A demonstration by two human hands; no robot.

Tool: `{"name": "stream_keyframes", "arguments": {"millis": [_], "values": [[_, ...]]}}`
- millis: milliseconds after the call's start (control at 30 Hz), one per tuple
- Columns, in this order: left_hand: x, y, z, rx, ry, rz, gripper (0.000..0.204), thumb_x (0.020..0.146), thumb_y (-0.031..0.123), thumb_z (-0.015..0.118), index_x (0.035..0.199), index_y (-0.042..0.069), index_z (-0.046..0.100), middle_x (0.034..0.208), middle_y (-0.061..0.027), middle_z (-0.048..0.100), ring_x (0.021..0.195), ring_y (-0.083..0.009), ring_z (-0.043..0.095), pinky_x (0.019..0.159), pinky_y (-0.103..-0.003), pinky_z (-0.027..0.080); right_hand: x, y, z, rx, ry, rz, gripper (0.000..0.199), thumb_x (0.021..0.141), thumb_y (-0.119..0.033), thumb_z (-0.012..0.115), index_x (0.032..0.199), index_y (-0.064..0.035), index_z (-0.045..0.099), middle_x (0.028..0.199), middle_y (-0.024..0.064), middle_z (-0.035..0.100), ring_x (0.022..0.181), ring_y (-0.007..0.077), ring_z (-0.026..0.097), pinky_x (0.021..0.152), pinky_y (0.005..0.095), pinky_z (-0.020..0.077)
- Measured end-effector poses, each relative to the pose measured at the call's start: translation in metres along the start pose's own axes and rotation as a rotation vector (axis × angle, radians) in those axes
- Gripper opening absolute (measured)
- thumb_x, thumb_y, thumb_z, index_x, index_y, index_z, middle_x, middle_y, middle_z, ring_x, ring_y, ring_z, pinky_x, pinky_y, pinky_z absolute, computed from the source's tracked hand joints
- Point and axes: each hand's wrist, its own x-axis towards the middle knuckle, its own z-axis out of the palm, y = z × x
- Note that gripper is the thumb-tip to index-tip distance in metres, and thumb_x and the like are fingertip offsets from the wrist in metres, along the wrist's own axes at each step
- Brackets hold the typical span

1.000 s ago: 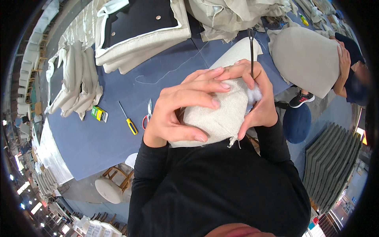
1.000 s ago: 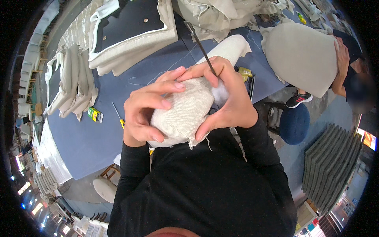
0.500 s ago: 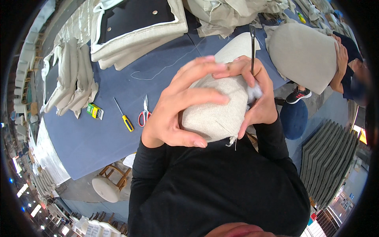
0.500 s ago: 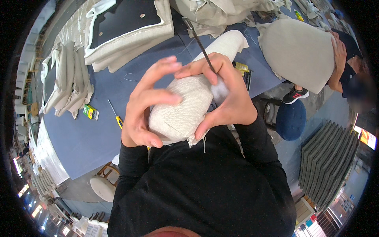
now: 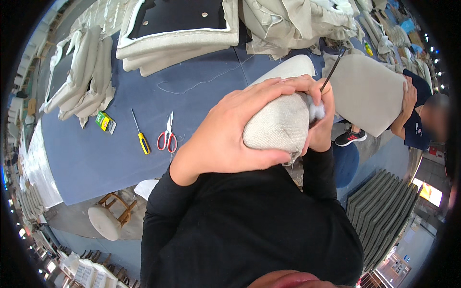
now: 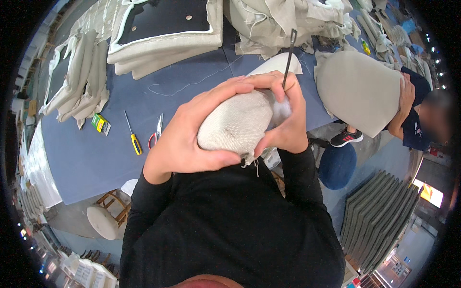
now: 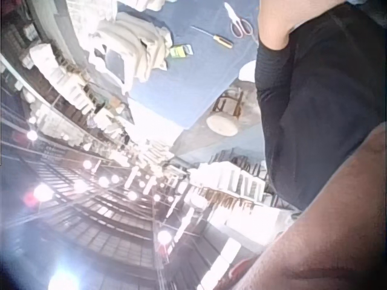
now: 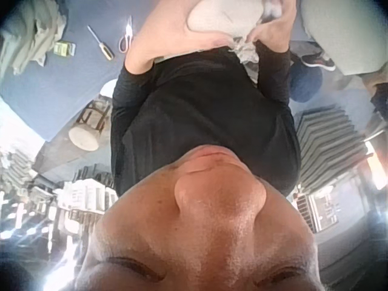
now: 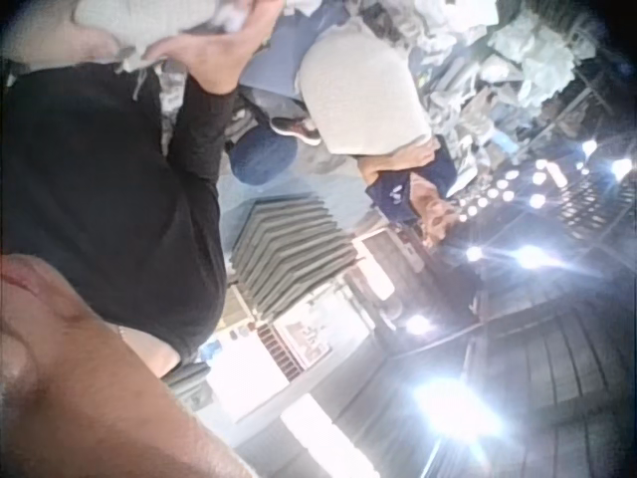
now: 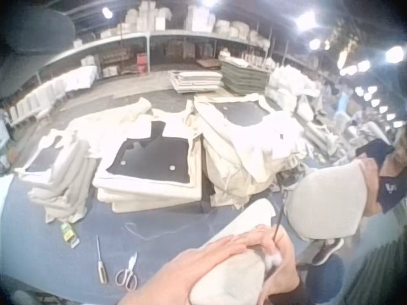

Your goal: The person stuffs a beige fabric cushion cover with white poly-fil batting using a metal tool to push the material inside. After filling the cushion, the person uses a staple gun to secure the fabric edges to the cushion base.

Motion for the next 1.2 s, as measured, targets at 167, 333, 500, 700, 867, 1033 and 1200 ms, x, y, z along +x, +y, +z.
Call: {"name": "stream_keyframes", "arguments": {"millis": [167, 333, 500, 700, 867, 1033, 1200], "values": [[-0.027, 0.019, 0.015, 0.254, 0.205, -0.176, 0.094, 0.065, 0.023, 0.093, 0.149, 0.002, 0.056, 0.141, -0.0225, 0.066, 0.128, -0.0404, 0.068, 0.105, -0.042, 0.053, 0.007, 0.004, 0.004, -0.025, 0.042, -0.026, 0.100, 0.043, -0.048, 0.107, 0.106, -0.0114, 0.038, 0.127, 0.0242, 0.071, 0.120, 0.0324, 0.066, 0.108, 0.0459, 0.0495], [-0.067, 0.007, 0.029, 0.522, 0.393, -0.131, 0.082, 0.067, 0.022, 0.092, 0.140, -0.001, 0.061, 0.131, -0.0229, 0.071, 0.117, -0.0399, 0.073, 0.098, -0.041, 0.058, 0.004, 0.028, -0.009, -0.229, 0.241, 0.209, 0.088, 0.059, -0.033, 0.107, 0.105, -0.0114, 0.035, 0.128, 0.0190, 0.071, 0.114, 0.0246, 0.064, 0.108, 0.0396, 0.0485], [-0.113, -0.009, 0.019, 0.546, 0.492, -0.094, 0.073, 0.068, 0.023, 0.091, 0.131, -0.004, 0.067, 0.123, -0.0236, 0.075, 0.112, -0.0393, 0.075, 0.097, -0.043, 0.059, -0.038, 0.084, -0.080, -0.505, 0.384, 0.105, 0.053, 0.092, -0.030, 0.085, 0.104, -0.0092, 0.038, 0.124, 0.0135, 0.072, 0.107, 0.0195, 0.062, 0.103, 0.0323, 0.0465], [-0.269, -0.055, 0.016, 0.129, 0.756, -0.704, 0.050, 0.091, 0.019, 0.078, 0.132, -0.008, 0.066, 0.125, -0.0249, 0.075, 0.112, -0.0356, 0.076, 0.099, -0.044, 0.059, -0.110, 0.144, -0.100, -0.259, 0.846, 0.436, 0.031, 0.109, -0.027, 0.068, 0.104, -0.0086, 0.043, 0.112, 0.0103, 0.070, 0.106, 0.0156, 0.063, 0.097, 0.0317, 0.0495], [-0.354, -0.068, -0.005, 0.074, 0.845, -0.949, 0.044, 0.097, 0.021, 0.072, 0.131, -0.006, 0.067, 0.123, -0.0236, 0.076, 0.111, -0.0335, 0.076, 0.097, -0.042, 0.059, -0.135, 0.182, -0.046, 0.099, 0.860, 0.593, 0.018, 0.111, -0.025, 0.061, 0.118, -0.0108, 0.053, 0.125, 0.0067, 0.066, 0.113, 0.0158, 0.064, 0.100, 0.0344, 0.0509], [-0.413, -0.074, -0.025, 0.125, 0.828, -1.077, 0.038, 0.103, 0.023, 0.067, 0.129, -0.004, 0.068, 0.122, -0.0223, 0.076, 0.111, -0.0314, 0.075, 0.095, -0.040, 0.059, -0.108, 0.219, 0.009, 0.700, 0.471, 0.546, 0.039, 0.109, -0.027, 0.061, 0.142, -0.0075, 0.053, 0.139, 0.0103, 0.066, 0.129, 0.0210, 0.063, 0.114, 0.0377, 0.0469], [-0.466, -0.088, -0.020, 0.651, 0.439, -0.981, 0.035, 0.109, 0.025, 0.062, 0.128, -0.003, 0.070, 0.120, -0.0211, 0.076, 0.110, -0.0294, 0.075, 0.093, -0.039, 0.059, -0.012, 0.084, 0.019, 0.481, 0.560, 0.374, 0.012, 0.108, -0.019, 0.060, 0.113, -0.0084, 0.060, 0.094, -0.0016, 0.063, 0.085, 0.0080, 0.062, 0.075, 0.0256, 0.0500]]}}
